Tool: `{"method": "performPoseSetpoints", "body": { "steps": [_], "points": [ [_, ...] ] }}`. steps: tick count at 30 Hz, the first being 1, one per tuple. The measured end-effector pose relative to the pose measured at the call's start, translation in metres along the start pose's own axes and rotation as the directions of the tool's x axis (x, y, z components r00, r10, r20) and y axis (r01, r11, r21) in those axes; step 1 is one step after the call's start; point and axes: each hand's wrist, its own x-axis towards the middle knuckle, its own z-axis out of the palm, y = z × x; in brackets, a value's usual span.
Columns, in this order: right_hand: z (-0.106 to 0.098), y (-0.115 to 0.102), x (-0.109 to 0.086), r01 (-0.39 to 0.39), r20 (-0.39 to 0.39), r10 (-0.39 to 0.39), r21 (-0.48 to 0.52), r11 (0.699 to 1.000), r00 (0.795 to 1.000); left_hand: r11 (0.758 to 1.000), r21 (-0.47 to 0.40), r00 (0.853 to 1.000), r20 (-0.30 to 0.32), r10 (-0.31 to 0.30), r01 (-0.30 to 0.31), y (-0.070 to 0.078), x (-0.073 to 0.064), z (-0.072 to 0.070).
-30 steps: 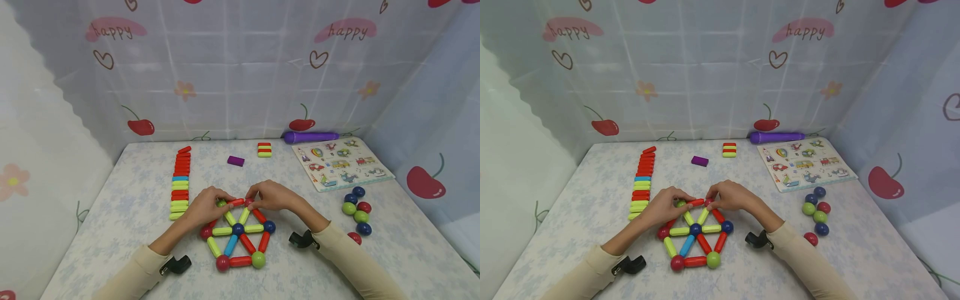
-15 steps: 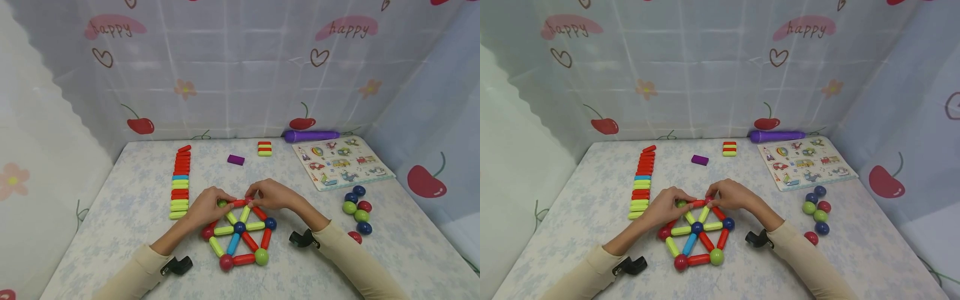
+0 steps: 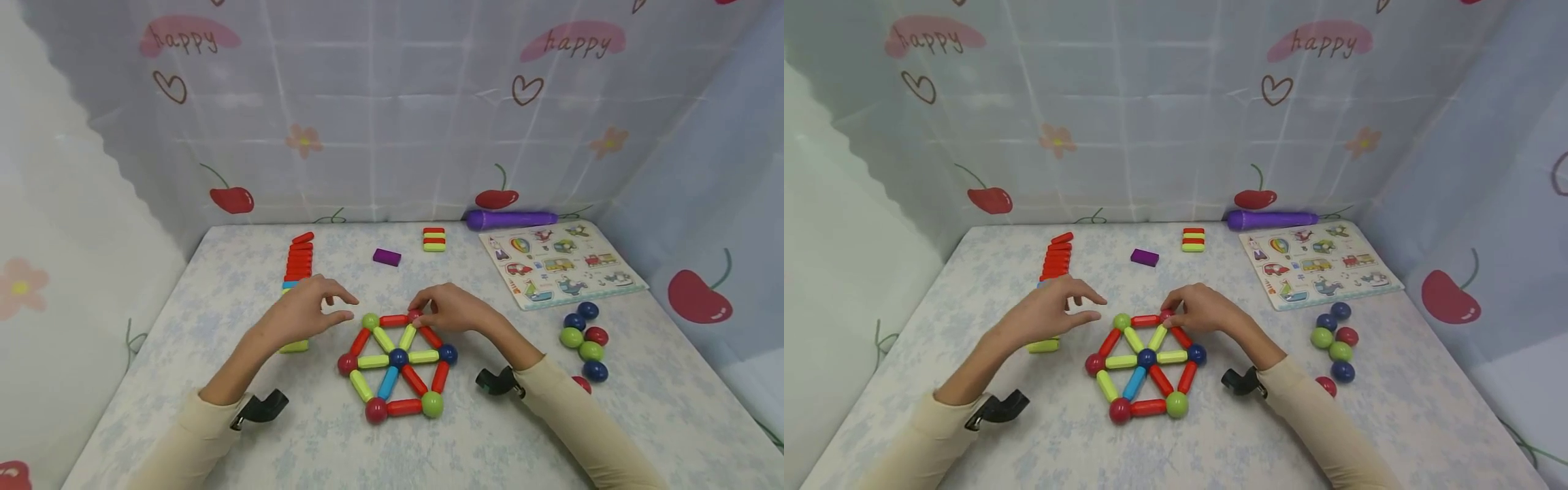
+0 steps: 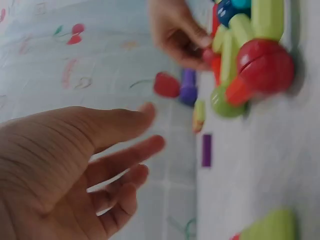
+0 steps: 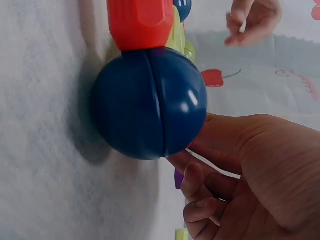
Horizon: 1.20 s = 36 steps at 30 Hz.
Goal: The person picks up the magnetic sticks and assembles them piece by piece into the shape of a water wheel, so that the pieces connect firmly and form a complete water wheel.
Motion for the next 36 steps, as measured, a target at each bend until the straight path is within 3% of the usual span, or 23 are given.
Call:
{"method": "performPoseSetpoints", "body": {
  "steps": [3, 5, 8, 12, 15, 19, 25, 28, 32, 34, 36],
  "points": [
    [-0.003, 0.002, -0.002, -0.007, 0.001, 0.007, 0.0, 1.0, 1.0, 0.994, 0.097, 0.998, 0.026, -0.061, 0.059, -0.006, -0.019, -0.017],
    [-0.004, 0.004, -0.002, -0.009, 0.003, 0.009, 0.001, 1.0, 1.0, 0.982, 0.162, 0.994, 0.033, -0.102, 0.095, -0.014, -0.033, -0.019],
    [-0.005, 0.006, -0.004, -0.012, 0.004, 0.012, 0.001, 1.0, 1.0, 0.965, 0.232, 0.99, 0.033, -0.135, 0.123, -0.024, -0.054, -0.013],
    [-0.008, 0.005, -0.007, -0.022, -0.006, 0.022, -0.005, 1.0, 1.0, 0.952, 0.283, 0.993, -0.019, -0.117, 0.118, -0.032, -0.072, 0.001],
    [-0.013, 0.004, -0.014, -0.041, -0.03, 0.04, -0.025, 0.999, 0.999, 0.943, 0.314, 0.993, -0.075, -0.086, 0.106, -0.035, -0.076, 0.009],
    [-0.023, 0.006, -0.034, -0.072, -0.082, 0.067, -0.053, 0.996, 0.994, 0.932, 0.349, 0.992, -0.105, -0.069, 0.102, -0.038, -0.076, 0.016],
    [-0.044, 0.031, -0.095, -0.142, -0.208, 0.126, -0.067, 0.988, 0.97, 0.93, 0.361, 0.993, -0.115, -0.032, 0.072, -0.037, -0.077, 0.018],
    [-0.055, 0.047, -0.127, -0.196, -0.268, 0.169, -0.077, 0.978, 0.948, 0.948, 0.312, 0.992, -0.123, -0.029, 0.066, -0.028, -0.073, 0.014],
    [-0.063, 0.066, -0.157, -0.273, -0.298, 0.237, -0.085, 0.958, 0.925, 0.997, 0.069, 0.991, -0.132, -0.014, 0.024, -0.008, -0.058, 0.011],
    [-0.065, 0.074, -0.168, -0.312, -0.288, 0.278, -0.078, 0.947, 0.916, 0.995, -0.098, 0.993, -0.118, 0.006, -0.018, 0.004, -0.046, 0.014],
    [-0.065, 0.08, -0.178, -0.341, -0.275, 0.309, -0.08, 0.937, 0.911, 0.969, -0.237, 0.995, -0.095, 0.04, -0.061, 0.016, -0.035, 0.021]
  ]
}}
